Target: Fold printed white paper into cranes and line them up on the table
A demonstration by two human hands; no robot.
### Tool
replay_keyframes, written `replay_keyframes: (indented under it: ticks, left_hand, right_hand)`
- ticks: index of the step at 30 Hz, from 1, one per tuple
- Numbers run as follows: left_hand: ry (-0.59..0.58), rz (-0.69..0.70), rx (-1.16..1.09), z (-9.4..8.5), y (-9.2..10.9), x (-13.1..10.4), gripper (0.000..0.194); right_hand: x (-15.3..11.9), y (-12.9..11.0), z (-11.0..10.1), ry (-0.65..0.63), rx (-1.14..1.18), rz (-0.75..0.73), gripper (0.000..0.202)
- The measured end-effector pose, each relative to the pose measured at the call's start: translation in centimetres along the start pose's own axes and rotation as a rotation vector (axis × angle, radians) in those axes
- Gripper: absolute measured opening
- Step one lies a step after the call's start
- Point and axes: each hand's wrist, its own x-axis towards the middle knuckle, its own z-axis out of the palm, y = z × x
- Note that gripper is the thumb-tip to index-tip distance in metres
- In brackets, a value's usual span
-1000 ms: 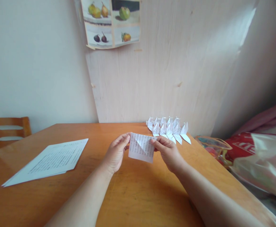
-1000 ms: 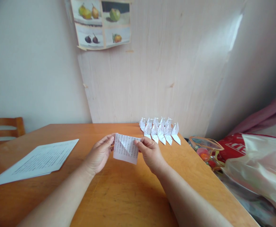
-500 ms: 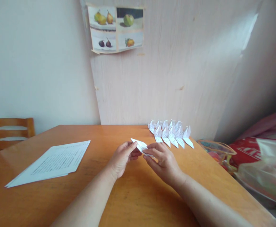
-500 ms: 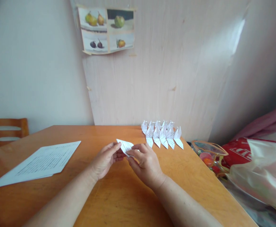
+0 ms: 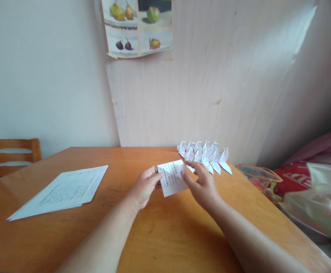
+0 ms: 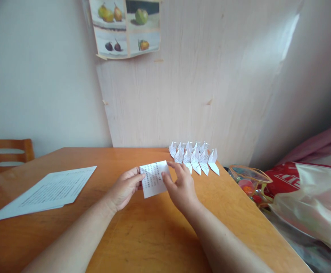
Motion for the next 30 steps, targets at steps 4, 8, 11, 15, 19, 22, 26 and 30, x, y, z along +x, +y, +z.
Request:
replay_keyframes:
  ticks: [4, 8, 11, 15, 19, 22, 26, 30]
  left_hand:
    - [-0.056, 0.033, 0.009, 0.1, 0.2, -0.1, 0.033]
    - [-0.095, 0.052, 0.017, 0.2, 0.3, -0.2, 0.026]
    - [-0.083, 0.058, 0.030, 0.4, 0.5, -0.4, 0.020]
    - [-0.045, 0.100, 0.050, 0.5, 0.7, -0.6, 0.019]
    - [-0.029, 0.167, 0.080, 0.6, 0.8, -0.7, 0.024]
    - [-0.012, 0.209, 0.114, 0.6, 0.7, -0.7, 0.025]
    - [-0.013, 0.230, 0.143, 0.6, 0.8, -0.7, 0.025]
    - [0.001, 0.231, 0.143, 0.6, 0.9, -0.7, 0.025]
  right_hand:
    - [0.7, 0.6, -0.5, -0.041, 0.344, 0.433, 0.057]
    - [0.7, 0.2, -0.7, -0.310, 0.630, 0.623, 0.049]
    - [0.5, 0.0, -0.5, -0.428, 0.788, 0.632, 0.037]
    - [0.5, -0.1, -0.4, -0.416, 0.804, 0.625, 0.033]
    - [0.5, -0.2, -0.5, -0.404, 0.780, 0.608, 0.032]
    - [0.5, -0.3, -0.5, -0.400, 0.776, 0.587, 0.031]
    - [0.5, -0.4, -0.5, -0.403, 0.786, 0.571, 0.030]
    - [0.5, -0.5, -0.5, -0.411, 0.765, 0.580, 0.032]
